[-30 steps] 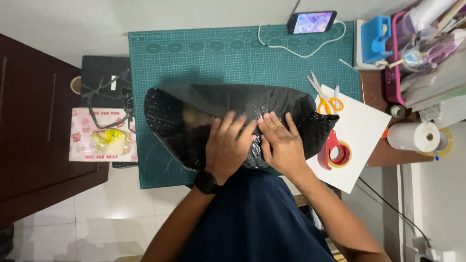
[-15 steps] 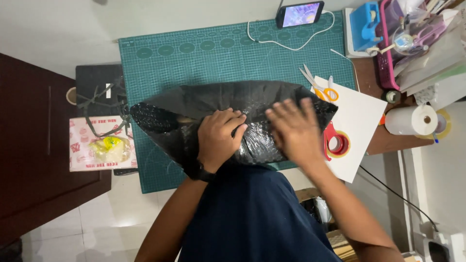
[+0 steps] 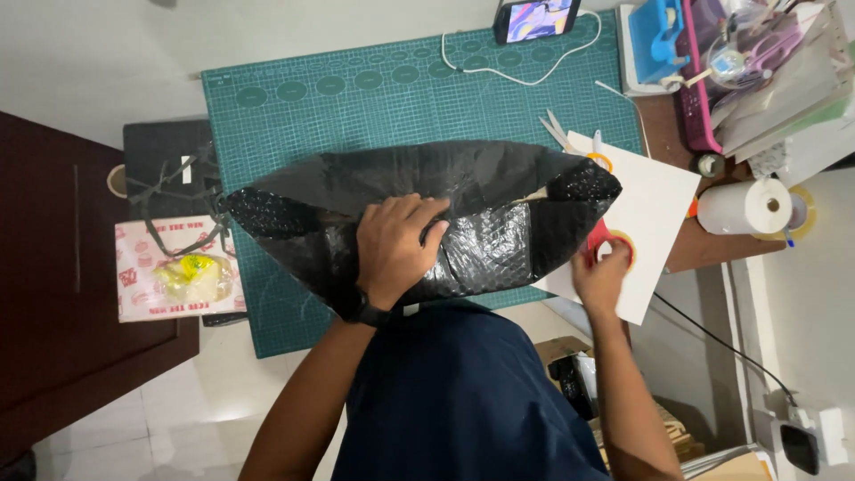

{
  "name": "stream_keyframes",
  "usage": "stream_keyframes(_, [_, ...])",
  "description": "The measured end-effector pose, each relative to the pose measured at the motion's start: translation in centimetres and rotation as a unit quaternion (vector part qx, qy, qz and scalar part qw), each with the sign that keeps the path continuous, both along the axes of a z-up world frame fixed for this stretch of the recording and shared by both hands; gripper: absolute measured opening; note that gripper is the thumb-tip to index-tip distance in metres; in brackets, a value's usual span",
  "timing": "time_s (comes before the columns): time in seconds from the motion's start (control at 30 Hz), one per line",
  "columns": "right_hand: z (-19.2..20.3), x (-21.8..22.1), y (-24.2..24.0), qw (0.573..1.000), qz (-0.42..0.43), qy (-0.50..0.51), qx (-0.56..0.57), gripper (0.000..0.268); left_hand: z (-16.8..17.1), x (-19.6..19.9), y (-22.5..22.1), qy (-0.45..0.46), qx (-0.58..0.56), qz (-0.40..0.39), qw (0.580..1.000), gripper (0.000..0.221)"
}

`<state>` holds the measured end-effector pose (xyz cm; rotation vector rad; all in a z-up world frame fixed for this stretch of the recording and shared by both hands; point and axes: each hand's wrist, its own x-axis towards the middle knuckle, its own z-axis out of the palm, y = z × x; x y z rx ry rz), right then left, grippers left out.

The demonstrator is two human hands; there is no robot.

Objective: The person wraps a box in black bubble wrap, tapes it shut using a dispenser, and applies a handwritten label.

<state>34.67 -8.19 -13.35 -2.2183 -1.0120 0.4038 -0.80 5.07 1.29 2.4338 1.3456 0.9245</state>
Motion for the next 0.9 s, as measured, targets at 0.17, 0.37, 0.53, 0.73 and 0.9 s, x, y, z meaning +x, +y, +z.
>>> stream_keyframes(0.17, [0.3,-1.7,0.7,0.983,0.002,-0.125,-0.134,0.040,0.6,0.1,0.3,0.015,0.081,-0.019,0.996,0.017])
stream_keyframes(0.37, [2.3,5.8,-0.9,0.998,0.004,-0.054,-0.042,0.045,-0.4,-0.2,0.8,-0.009,0.075,-0.028,0.997,0.017])
stream_keyframes(0.53, [18.6,4.6,0.9,0.981,0.125,-0.027,0.145,0.020,0.0,0.1,0.9,-0.019,0.106,-0.014,0.994,0.012])
stream_keyframes(0.73, [35.4,-7.1,6.9,0.970,0.201,-0.113,0.084,0.071,0.3,0.2,0.9,-0.021,0.065,-0.015,0.998,0.010])
stream_keyframes(0.9, [37.7,-15.1,14.5,0.954,0.244,-0.121,-0.122,0.067,0.7,0.1,1.1,-0.026,0.078,-0.003,0.997,0.011])
